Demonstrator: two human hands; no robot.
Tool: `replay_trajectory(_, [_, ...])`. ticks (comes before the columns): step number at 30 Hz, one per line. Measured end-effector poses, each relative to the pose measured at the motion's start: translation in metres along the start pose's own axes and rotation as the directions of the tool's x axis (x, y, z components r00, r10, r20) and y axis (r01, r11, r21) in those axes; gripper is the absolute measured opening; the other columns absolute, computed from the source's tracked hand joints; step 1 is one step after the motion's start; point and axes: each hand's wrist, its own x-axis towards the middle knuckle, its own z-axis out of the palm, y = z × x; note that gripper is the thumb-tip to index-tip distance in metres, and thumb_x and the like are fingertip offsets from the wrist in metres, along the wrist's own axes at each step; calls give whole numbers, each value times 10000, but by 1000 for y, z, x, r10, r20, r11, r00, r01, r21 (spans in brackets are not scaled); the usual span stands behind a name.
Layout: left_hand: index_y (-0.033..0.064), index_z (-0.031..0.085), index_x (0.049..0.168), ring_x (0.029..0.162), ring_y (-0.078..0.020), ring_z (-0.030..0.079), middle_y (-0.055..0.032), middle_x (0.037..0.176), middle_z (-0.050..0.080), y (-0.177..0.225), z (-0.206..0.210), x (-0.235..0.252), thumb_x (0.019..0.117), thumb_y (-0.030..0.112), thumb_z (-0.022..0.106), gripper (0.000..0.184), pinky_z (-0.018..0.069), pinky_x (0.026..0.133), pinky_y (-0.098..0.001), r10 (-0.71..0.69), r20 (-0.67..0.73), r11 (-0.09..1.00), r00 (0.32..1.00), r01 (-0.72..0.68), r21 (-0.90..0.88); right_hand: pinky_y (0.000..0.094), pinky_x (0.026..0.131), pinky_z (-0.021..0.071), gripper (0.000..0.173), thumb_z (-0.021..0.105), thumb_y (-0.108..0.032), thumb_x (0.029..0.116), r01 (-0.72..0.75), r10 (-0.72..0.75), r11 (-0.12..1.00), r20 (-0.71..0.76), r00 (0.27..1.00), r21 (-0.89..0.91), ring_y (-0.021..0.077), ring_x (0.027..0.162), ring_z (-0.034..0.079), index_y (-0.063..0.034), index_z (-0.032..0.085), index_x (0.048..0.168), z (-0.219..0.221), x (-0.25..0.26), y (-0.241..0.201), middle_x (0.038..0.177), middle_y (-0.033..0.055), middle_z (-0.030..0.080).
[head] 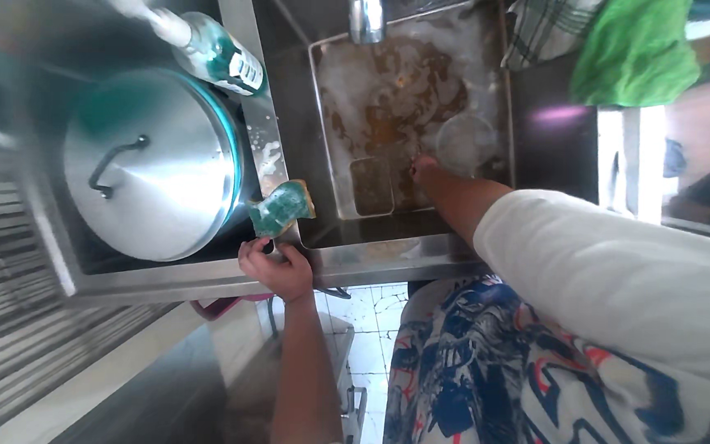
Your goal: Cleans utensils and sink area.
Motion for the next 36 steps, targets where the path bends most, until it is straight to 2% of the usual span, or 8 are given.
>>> replay_trajectory(2, [-57, 622, 1108, 1284, -437, 520, -291, 1224, 616, 1, -1, 1, 906, 159, 566, 301, 363, 1135, -477, -1, 1, 1000, 1000, 1, -1, 396, 843, 511, 365, 481, -154, 1099, 21, -23, 992, -15, 1000, -124, 250, 972, 576, -50, 489, 1448, 0, 1, 1, 1262, 171, 559])
replay_trajectory(4, [-57, 622, 1104, 1278, -437, 521, -293, 1220, 612, 2, -1, 1, 904, 160, 567, 300, 363, 1135, -478, -2, 4, 1000, 1000, 2, -5, 461, 984, 509, 420, 502, -168, 1097, 52, -60, 969, -28, 998, -242, 322, 1187, 597, -17, 462, 1488, 0, -6, 1, 1412, 226, 542])
replay_trajectory(6, [-61, 623, 1111, 1273, -439, 525, -297, 1218, 613, 1, -1, 1, 903, 159, 564, 308, 366, 1129, -486, -6, 13, 1000, 1000, 6, -9, 501, 1138, 429, 457, 498, -182, 1100, 100, -120, 915, -28, 992, -392, 371, 1389, 508, 26, 451, 1505, -1, -13, 1, 1512, 262, 492])
replay_trajectory(7, [-62, 626, 1116, 1273, -441, 525, -296, 1219, 615, 0, -1, 1, 904, 160, 564, 313, 370, 1130, -491, -11, 21, 1000, 1000, 11, -10, 520, 1157, 415, 454, 513, -178, 1089, 120, -152, 892, -39, 988, -435, 387, 1410, 491, 33, 475, 1490, -2, -9, 4, 1513, 270, 494])
replay_trajectory(12, [-54, 624, 1111, 1274, -435, 525, -295, 1217, 615, -1, 0, 0, 898, 175, 561, 319, 359, 1134, -486, -5, 13, 1000, 1000, 5, -10, 522, 1133, 440, 406, 539, -146, 1068, 130, -187, 900, -99, 977, -416, 375, 1388, 515, -13, 536, 1452, -3, -3, 10, 1485, 245, 531])
replay_trajectory(25, [-59, 623, 1107, 1280, -431, 522, -295, 1223, 613, 0, 0, 1, 892, 165, 557, 317, 353, 1139, -478, -8, 8, 1000, 1000, 8, -15, 499, 1140, 435, 389, 562, -118, 1058, 126, -194, 888, -112, 974, -442, 360, 1388, 522, 5, 554, 1428, -10, -9, 3, 1474, 243, 543])
replay_trajectory(30, [-58, 629, 1101, 1285, -425, 521, -286, 1222, 616, 1, -1, 1, 893, 177, 561, 321, 358, 1138, -468, -16, 0, 999, 1000, 16, -28, 520, 1155, 425, 560, 603, -228, 1041, 140, -232, 750, -59, 971, -647, 380, 1431, 474, 10, 433, 1519, -24, -29, -12, 1539, 254, 469])
replay_trajectory(36, [-44, 632, 1095, 1294, -423, 516, -278, 1224, 619, 0, 0, 1, 896, 172, 572, 299, 360, 1142, -474, -10, -6, 999, 1000, 10, -31, 623, 1045, 488, 591, 705, -181, 944, 245, -408, 633, -47, 912, -734, 423, 1300, 585, -55, 487, 1478, -48, -29, -35, 1403, 253, 595])
